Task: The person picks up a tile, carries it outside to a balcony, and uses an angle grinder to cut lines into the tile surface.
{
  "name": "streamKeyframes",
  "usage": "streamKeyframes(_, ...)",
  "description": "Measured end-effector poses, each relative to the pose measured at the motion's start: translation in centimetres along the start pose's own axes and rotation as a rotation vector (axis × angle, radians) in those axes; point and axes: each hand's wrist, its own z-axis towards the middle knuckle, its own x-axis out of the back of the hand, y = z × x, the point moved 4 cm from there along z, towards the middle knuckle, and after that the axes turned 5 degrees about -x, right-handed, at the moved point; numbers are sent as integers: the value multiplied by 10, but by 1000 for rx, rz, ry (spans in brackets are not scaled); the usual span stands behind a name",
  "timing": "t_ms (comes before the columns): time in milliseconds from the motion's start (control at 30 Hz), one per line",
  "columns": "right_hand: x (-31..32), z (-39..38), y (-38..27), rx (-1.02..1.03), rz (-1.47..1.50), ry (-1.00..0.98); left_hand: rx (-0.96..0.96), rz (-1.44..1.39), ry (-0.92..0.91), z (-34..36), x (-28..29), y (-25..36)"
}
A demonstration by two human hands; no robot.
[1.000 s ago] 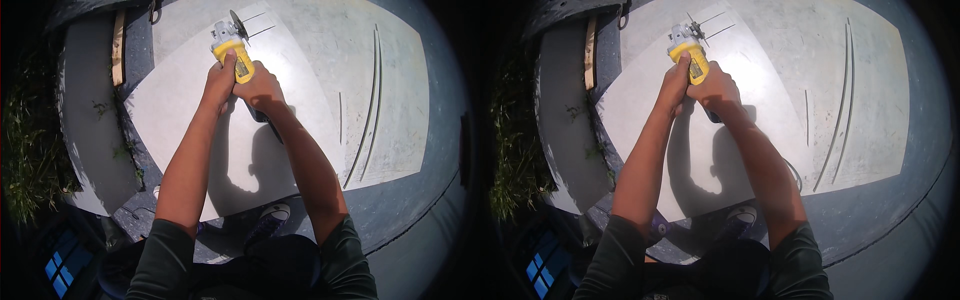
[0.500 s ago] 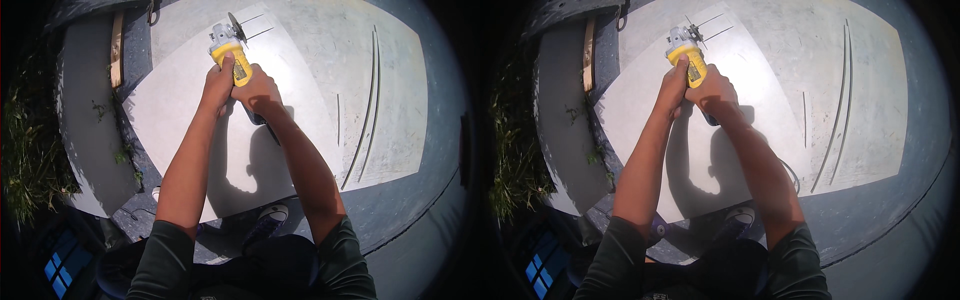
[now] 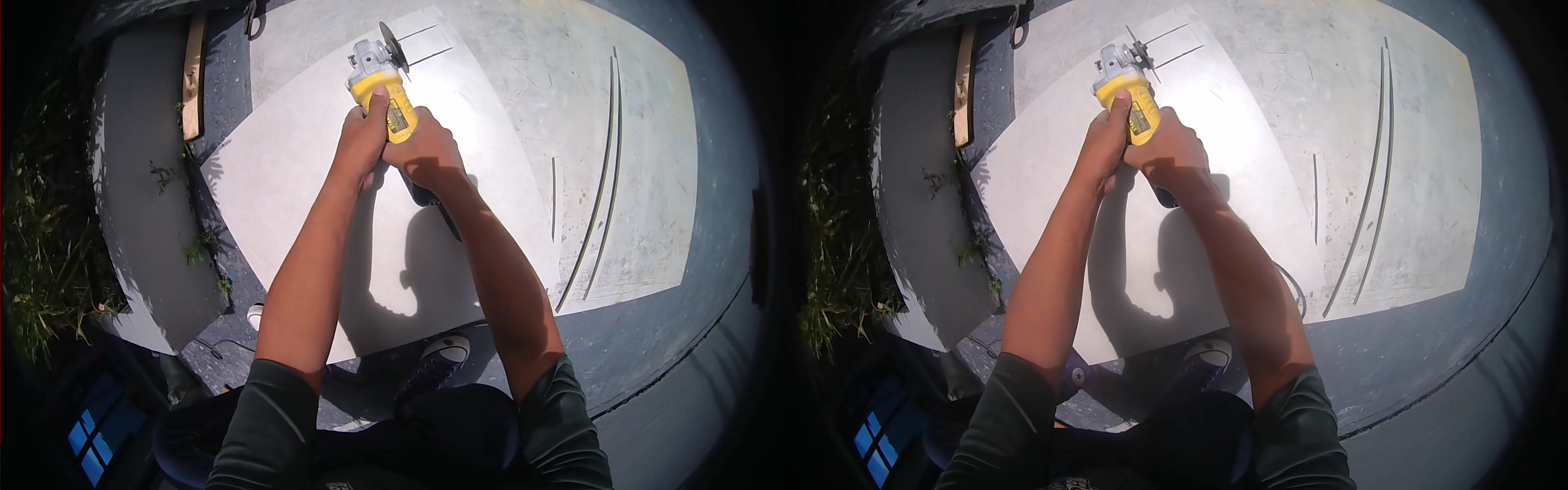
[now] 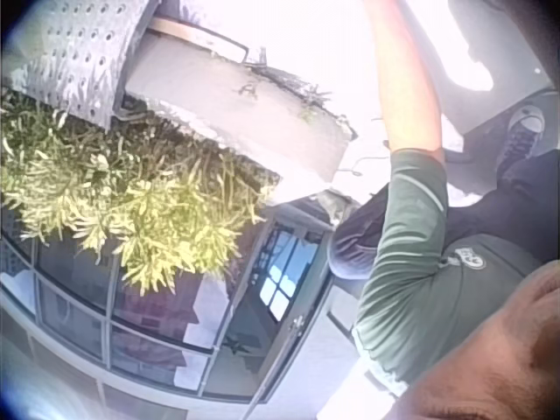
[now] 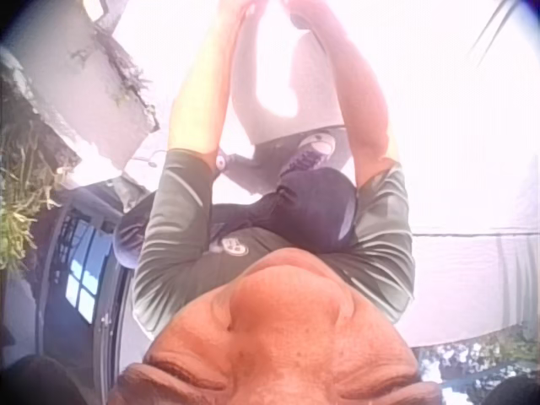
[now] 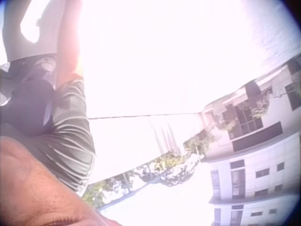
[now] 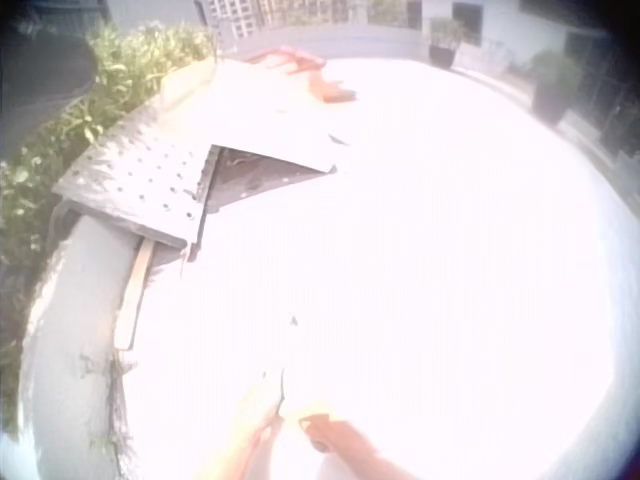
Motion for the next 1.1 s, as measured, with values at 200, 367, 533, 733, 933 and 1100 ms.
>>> streamKeyframes(200, -3, 2, 1, 9, -15, 9, -7, 26, 11, -5, -1, 5)
streamKeyframes(367, -1, 3, 2, 5, -17, 9, 21, 54, 24, -7, -2, 8)
streamKeyframes(533, -2, 2, -2, -1, -36, 13, 1, 50, 33, -8, -1, 9)
streamKeyframes(733, -1, 2, -2, 5, -44, 10, 39, 78, 48, -8, -2, 9)
streamKeyframes(933, 0, 2, -2, 5, -36, 1, -3, 30, 42, -5, -2, 7)
streamKeyframes(1100, 0, 2, -3, -6, -35, 4, 3, 7, 38, -6, -3, 8)
